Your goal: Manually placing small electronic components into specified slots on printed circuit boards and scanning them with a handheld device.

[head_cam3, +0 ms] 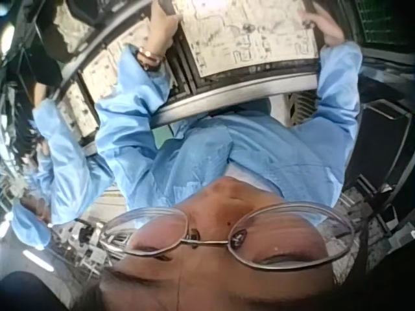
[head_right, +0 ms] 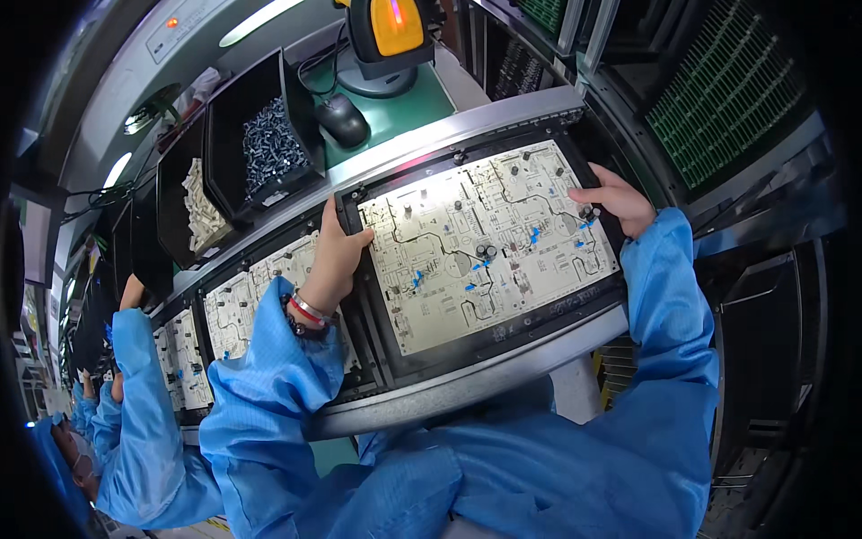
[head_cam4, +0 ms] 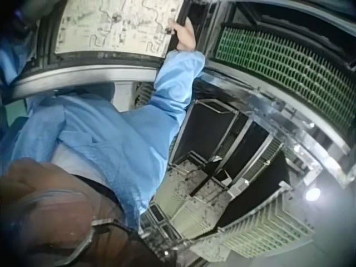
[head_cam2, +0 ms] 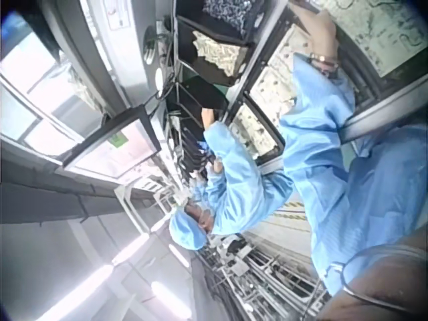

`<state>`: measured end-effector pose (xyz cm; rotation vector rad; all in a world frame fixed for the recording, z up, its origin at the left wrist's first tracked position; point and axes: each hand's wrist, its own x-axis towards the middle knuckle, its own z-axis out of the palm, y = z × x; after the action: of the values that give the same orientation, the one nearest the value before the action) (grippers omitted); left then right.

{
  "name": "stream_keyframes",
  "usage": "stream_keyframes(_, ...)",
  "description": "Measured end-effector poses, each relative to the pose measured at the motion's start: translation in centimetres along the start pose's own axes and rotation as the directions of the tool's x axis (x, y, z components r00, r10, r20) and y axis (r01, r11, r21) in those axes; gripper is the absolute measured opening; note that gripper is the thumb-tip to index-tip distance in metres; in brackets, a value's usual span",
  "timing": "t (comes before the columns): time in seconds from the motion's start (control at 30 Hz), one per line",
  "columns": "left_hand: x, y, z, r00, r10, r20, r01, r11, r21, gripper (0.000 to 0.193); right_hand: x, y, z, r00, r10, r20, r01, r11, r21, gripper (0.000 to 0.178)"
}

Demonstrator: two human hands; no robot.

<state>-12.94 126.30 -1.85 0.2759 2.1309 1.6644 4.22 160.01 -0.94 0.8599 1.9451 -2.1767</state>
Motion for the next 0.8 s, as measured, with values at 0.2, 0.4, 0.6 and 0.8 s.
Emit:
stream_keyframes(0.2,0.3,-1.2,0.5,1.0,-0.01,-0.003,0.01,0.996,0.09,0.081,1.0,0.3,-0.5,0.999,-0.015,-0.039,0.012,0.997,-0.076,0.059)
stream_keyframes(0.4,-0.8,-1.5,0.8,0.898,0.44,0.028,-0.393,0.771,0.502,0.084,1.3,0.7,-0.5,0.999,-0.045,-0.014,0.042,0.99,-0.137,0.063)
stream_keyframes(0.6,-9.6,3.4,1.8,0.643,0.332,0.69,-0.764,0.226,0.604,0.053,0.3,1.9,-1.3,0.923,-0.36,-0.137,0.193,0.739,-0.645,0.069)
stream_keyframes(0.8,-11.5,1.5,0.9,0.647,0.321,0.691,-0.76,0.207,0.616,0.055,-7.0,0.5,2.7,0.734,-0.616,0.285,0.582,0.355,-0.732,0.045)
